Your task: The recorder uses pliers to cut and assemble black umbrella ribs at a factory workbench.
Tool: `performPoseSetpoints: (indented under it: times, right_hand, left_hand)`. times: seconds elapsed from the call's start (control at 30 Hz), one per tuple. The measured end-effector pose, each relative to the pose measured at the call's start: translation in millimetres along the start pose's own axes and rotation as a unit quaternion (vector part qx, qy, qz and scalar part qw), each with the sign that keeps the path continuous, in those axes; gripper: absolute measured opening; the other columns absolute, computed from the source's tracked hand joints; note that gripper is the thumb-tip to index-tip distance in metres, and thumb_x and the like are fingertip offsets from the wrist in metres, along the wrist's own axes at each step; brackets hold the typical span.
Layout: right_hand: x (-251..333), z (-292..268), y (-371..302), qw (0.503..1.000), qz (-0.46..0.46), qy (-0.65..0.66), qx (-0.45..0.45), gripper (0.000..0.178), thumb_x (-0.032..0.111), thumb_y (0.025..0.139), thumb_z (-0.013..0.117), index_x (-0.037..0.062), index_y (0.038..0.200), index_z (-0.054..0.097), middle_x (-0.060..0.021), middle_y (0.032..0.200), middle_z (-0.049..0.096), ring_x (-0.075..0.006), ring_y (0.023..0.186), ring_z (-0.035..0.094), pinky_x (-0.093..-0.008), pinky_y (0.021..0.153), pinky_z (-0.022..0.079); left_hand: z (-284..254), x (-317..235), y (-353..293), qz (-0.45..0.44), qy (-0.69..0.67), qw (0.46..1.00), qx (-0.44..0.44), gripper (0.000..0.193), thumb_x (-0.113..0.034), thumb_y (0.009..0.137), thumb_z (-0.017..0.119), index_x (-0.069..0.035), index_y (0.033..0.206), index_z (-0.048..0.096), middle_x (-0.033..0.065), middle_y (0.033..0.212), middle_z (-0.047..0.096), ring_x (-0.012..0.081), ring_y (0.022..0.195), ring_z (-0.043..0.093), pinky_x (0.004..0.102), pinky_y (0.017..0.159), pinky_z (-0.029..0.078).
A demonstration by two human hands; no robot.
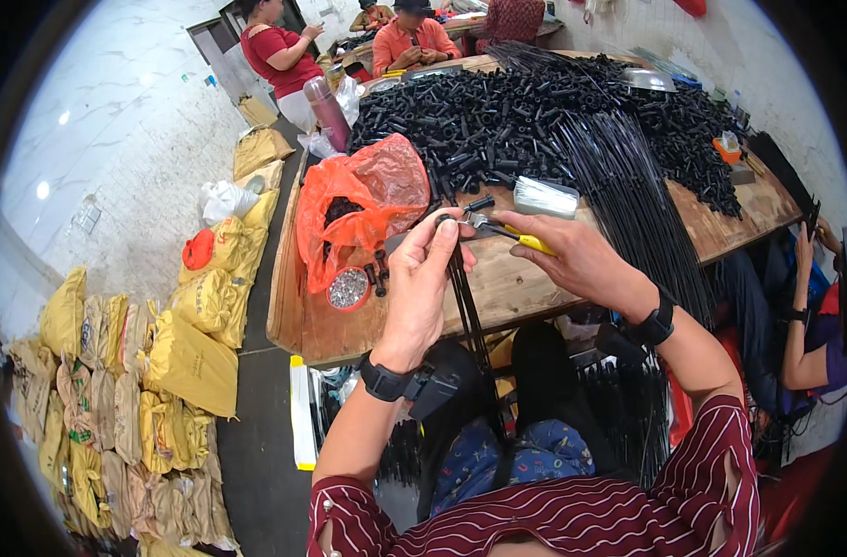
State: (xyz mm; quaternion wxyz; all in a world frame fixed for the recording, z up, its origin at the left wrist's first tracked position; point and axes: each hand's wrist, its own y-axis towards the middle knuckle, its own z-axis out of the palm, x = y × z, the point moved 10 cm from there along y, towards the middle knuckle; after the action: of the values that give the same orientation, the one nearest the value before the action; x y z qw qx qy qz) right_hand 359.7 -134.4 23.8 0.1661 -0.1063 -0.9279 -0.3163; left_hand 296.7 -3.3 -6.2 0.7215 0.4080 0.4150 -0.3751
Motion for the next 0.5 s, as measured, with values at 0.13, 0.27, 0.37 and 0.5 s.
performPoseSetpoints:
  times: [0.13, 0.27, 0.37, 0.5]
  right_hand:
    - [-2.1, 0.3, 2.4, 1.0, 0.002, 0.015, 0.024, 0.044, 0.021, 0.088, 0.06, 0.013, 0.13, 0.049, -0.0171, 0.088, 0.063, -0.035, 0.078, 0.062, -0.0422, 0.067, 0.048]
    - [-6.5, 8.2, 3.1, 0.992, 0.055, 0.066, 0.09, 0.045, 0.021, 0.089, 0.06, 0.0135, 0.132, 0.048, -0.0199, 0.094, 0.063, -0.0371, 0.082, 0.061, -0.0428, 0.07, 0.047]
    - [-5.1, 6.4, 5.1, 0.995, 0.029, 0.062, 0.075, 0.045, 0.022, 0.089, 0.059, 0.0146, 0.133, 0.047, -0.0202, 0.093, 0.063, -0.0372, 0.082, 0.061, -0.0432, 0.071, 0.046]
    - [-6.7, 10.0, 5.8, 0.994, 0.031, 0.054, 0.092, 0.045, 0.022, 0.09, 0.057, 0.016, 0.134, 0.046, -0.0198, 0.094, 0.063, -0.0372, 0.083, 0.061, -0.0433, 0.07, 0.046]
  left_hand:
    - [-0.9, 1.4, -1.1, -0.003, -0.007, 1.0, -0.006, 0.03, -0.023, 0.096, 0.053, 0.0, 0.114, 0.057, 0.006, 0.094, 0.059, 0.0118, 0.074, 0.055, 0.025, 0.068, 0.045]
    - [-2.7, 3.4, -1.5, -0.014, -0.021, 1.0, -0.013, 0.029, -0.023, 0.096, 0.054, -0.001, 0.113, 0.058, 0.0055, 0.093, 0.059, 0.0118, 0.074, 0.056, 0.025, 0.068, 0.045]
    - [-2.2, 4.6, -0.4, -0.017, -0.026, 0.999, -0.011, 0.029, -0.023, 0.096, 0.054, -0.001, 0.113, 0.058, 0.0052, 0.093, 0.059, 0.0117, 0.074, 0.057, 0.025, 0.068, 0.045]
    - [-1.4, 5.4, 0.2, -0.016, -0.024, 1.0, -0.005, 0.029, -0.023, 0.095, 0.054, -0.001, 0.114, 0.058, 0.0045, 0.091, 0.059, 0.0115, 0.075, 0.057, 0.0248, 0.068, 0.045]
